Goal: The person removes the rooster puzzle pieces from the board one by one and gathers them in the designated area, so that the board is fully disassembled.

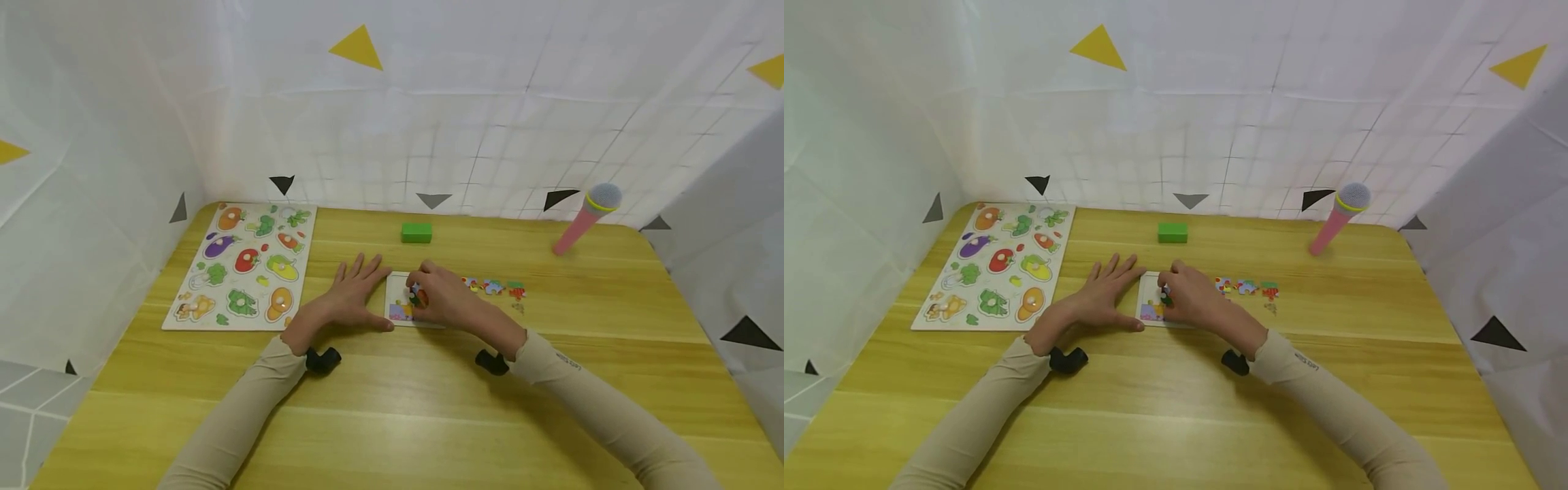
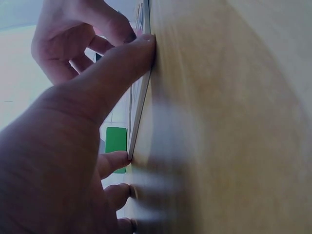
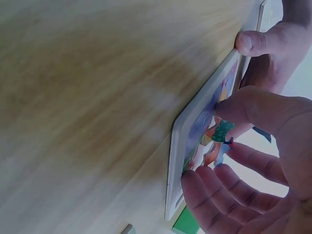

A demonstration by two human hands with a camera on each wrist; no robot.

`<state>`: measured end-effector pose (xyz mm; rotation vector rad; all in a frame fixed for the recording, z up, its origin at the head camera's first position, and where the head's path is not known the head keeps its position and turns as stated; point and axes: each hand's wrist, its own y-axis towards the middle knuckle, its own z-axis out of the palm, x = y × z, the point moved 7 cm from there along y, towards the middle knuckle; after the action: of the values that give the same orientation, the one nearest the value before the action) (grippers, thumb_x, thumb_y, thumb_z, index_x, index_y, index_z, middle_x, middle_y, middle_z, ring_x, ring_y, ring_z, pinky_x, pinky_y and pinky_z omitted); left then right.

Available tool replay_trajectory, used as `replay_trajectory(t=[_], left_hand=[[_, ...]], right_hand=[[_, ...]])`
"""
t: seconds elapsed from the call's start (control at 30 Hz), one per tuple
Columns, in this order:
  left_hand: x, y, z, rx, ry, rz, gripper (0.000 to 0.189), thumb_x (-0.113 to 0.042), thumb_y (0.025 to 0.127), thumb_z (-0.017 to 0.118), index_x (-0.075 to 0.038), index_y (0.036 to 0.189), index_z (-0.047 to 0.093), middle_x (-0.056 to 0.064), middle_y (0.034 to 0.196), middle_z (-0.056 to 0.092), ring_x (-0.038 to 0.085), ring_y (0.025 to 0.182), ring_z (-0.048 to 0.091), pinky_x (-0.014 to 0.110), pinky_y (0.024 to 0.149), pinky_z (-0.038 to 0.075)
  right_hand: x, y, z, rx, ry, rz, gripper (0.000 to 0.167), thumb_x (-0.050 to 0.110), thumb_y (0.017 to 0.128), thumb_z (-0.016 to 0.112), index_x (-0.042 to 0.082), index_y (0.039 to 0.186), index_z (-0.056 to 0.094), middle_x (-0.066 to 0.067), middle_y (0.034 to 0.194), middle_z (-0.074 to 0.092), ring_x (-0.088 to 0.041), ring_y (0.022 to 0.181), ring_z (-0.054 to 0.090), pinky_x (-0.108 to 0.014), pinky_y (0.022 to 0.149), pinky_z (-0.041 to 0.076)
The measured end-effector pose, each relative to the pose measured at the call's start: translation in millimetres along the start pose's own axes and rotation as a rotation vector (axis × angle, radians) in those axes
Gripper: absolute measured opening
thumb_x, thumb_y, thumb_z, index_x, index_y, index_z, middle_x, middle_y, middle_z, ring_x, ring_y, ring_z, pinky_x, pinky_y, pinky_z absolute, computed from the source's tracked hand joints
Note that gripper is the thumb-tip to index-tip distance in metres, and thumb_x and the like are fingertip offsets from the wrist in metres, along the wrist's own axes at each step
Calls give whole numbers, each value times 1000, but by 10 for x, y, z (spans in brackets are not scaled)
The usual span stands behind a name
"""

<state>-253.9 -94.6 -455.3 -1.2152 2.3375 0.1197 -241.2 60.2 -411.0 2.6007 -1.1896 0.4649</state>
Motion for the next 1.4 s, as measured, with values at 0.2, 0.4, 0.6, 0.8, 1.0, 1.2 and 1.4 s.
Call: replay_trajectory(t=[0.2,0.4,0.6,0.8,1.0,1.2,1.4], left_hand=[[7,-4,19,-4,-3,3,113,-70,76,74,-18,161,21,9,168,1,37,151,-11,61,115,-8],[-1,1,29,-7,-4,6,113,-70,76,74,-19,161,21,8,168,1,36,151,-11,61,115,-9],[-10,-3,37,-5,-3,1,113,-69,76,74,-18,161,20,7,168,-1,35,151,-12,60,115,-9],[-8,0,38,-10,6,1,112,-68,75,75,-18,161,22,8,168,1,36,151,-11,61,115,-8],[-19,-20,27,-10,0,1,111,-66,76,76,-17,161,22,9,168,0,37,151,-10,61,115,-8],[-17,-8,21,-3,8,0,111,-67,77,75,-18,161,22,9,168,0,37,151,-11,61,115,-8],[-12,5,9,-3,6,-1,111,-66,76,75,-17,161,23,9,168,1,37,151,-11,62,115,-8]], right_hand=[[7,-20,-23,-7,12,6,42,17,77,83,3,113,67,-11,104,56,-16,74,51,-29,63,47],[-2,-82,-72,-18,-6,-6,38,16,78,81,4,112,69,-10,102,56,-15,73,50,-30,63,46],[-33,-199,-117,-25,-47,11,37,17,77,83,5,109,70,-8,100,56,-14,72,51,-29,63,47],[-55,-305,-163,-29,-87,13,34,15,74,80,7,106,72,-6,97,55,-14,71,51,-29,61,46],[-99,-392,-211,-32,-70,21,35,15,73,81,6,106,72,-9,101,57,-14,71,51,-31,63,46],[-149,-482,-267,-61,-68,9,36,12,72,81,5,106,71,-10,103,58,-16,74,53,-31,64,47],[-254,-576,-316,-61,-50,43,40,9,74,79,4,112,71,-10,108,58,-17,79,56,-32,66,49]])
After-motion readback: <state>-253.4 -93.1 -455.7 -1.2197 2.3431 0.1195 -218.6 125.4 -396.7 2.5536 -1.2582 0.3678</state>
